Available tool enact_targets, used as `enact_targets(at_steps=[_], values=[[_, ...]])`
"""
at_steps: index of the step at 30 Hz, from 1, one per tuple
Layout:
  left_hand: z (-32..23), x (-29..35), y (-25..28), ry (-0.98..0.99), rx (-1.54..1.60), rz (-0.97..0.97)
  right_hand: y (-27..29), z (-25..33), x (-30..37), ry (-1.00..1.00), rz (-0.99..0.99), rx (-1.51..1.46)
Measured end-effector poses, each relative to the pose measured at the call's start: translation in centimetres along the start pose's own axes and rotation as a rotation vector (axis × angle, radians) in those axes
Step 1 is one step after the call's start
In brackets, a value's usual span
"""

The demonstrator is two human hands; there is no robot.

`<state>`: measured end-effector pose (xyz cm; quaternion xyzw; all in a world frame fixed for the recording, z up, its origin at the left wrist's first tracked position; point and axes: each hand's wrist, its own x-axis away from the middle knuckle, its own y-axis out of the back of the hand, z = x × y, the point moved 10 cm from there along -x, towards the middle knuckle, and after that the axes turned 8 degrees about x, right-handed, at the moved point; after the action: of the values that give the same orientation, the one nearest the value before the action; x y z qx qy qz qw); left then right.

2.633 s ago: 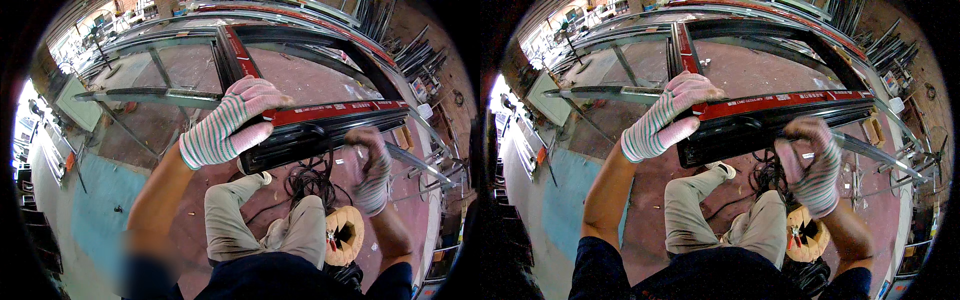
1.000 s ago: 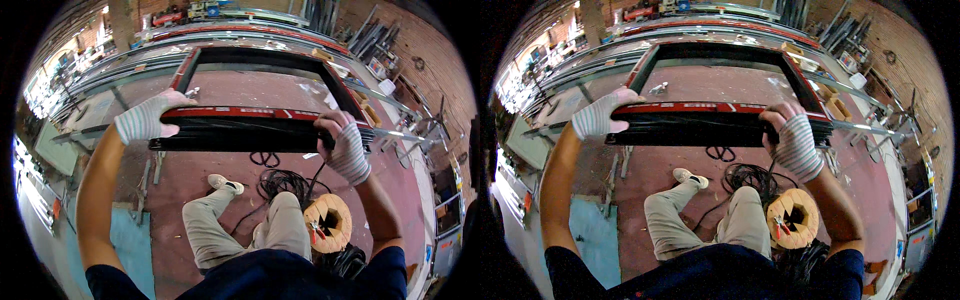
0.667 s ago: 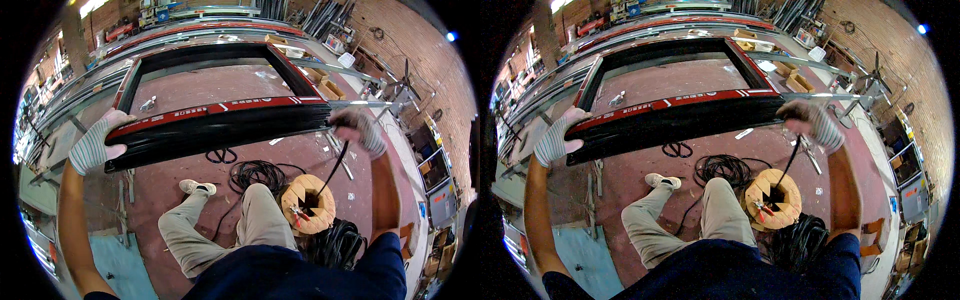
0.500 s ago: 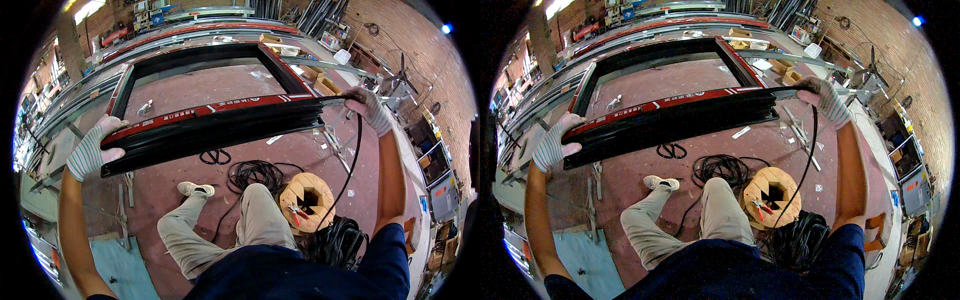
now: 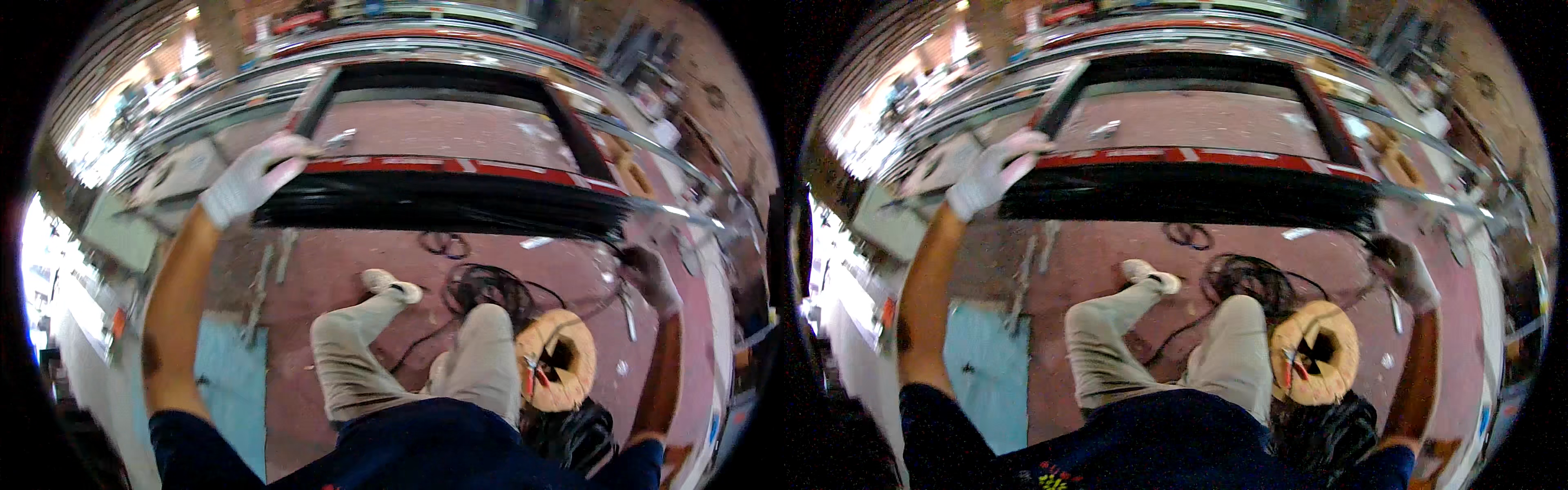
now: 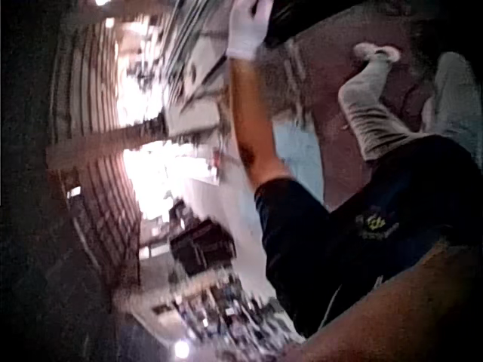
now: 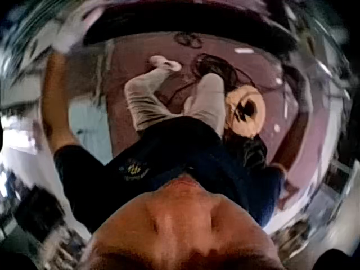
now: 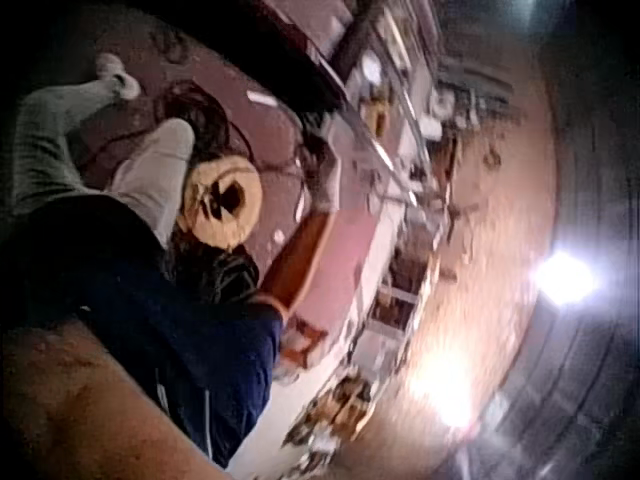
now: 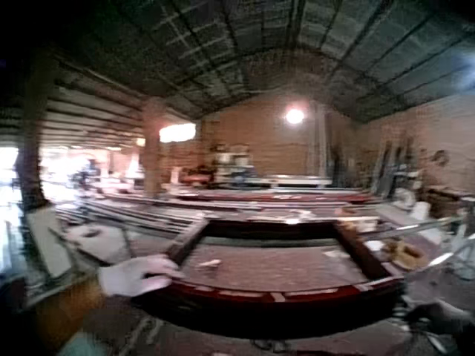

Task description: The person installs a black rubber seal into the groove of a red and black window frame. They use shears to cut the seal to length and press it into place along the frame edges.

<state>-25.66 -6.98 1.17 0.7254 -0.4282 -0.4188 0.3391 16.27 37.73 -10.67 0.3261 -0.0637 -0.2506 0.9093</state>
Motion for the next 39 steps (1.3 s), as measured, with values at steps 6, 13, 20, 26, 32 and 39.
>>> enact_targets(at_steps=[6,13,20,26,32,39], values=[[-0.7,0.4,-0.6,0.048,-0.196,0.082,-4.6,3.1,0.5,0.058,0.085,0.039],[0.2,0.6,-0.4,0.04,-0.159,0.015,-10.2,11.6,-0.6,0.07,0.332,-0.1],[1.1,0.2,-0.5,0.035,-0.077,-0.042,-16.3,23.4,-3.2,0.455,0.161,0.104],[1.6,0.6,-0.4,0.04,-0.047,-0.082,-20.0,34.9,-4.2,0.925,-0.346,0.545],[1.7,0.4,-0.3,0.105,-0.087,-0.065,-26.8,36.7,-11.4,0.755,-0.119,0.472],[6.0,3.8,2.5,-0.025,0.426,-0.303,-29.8,38.9,-12.8,0.754,0.026,0.582]])
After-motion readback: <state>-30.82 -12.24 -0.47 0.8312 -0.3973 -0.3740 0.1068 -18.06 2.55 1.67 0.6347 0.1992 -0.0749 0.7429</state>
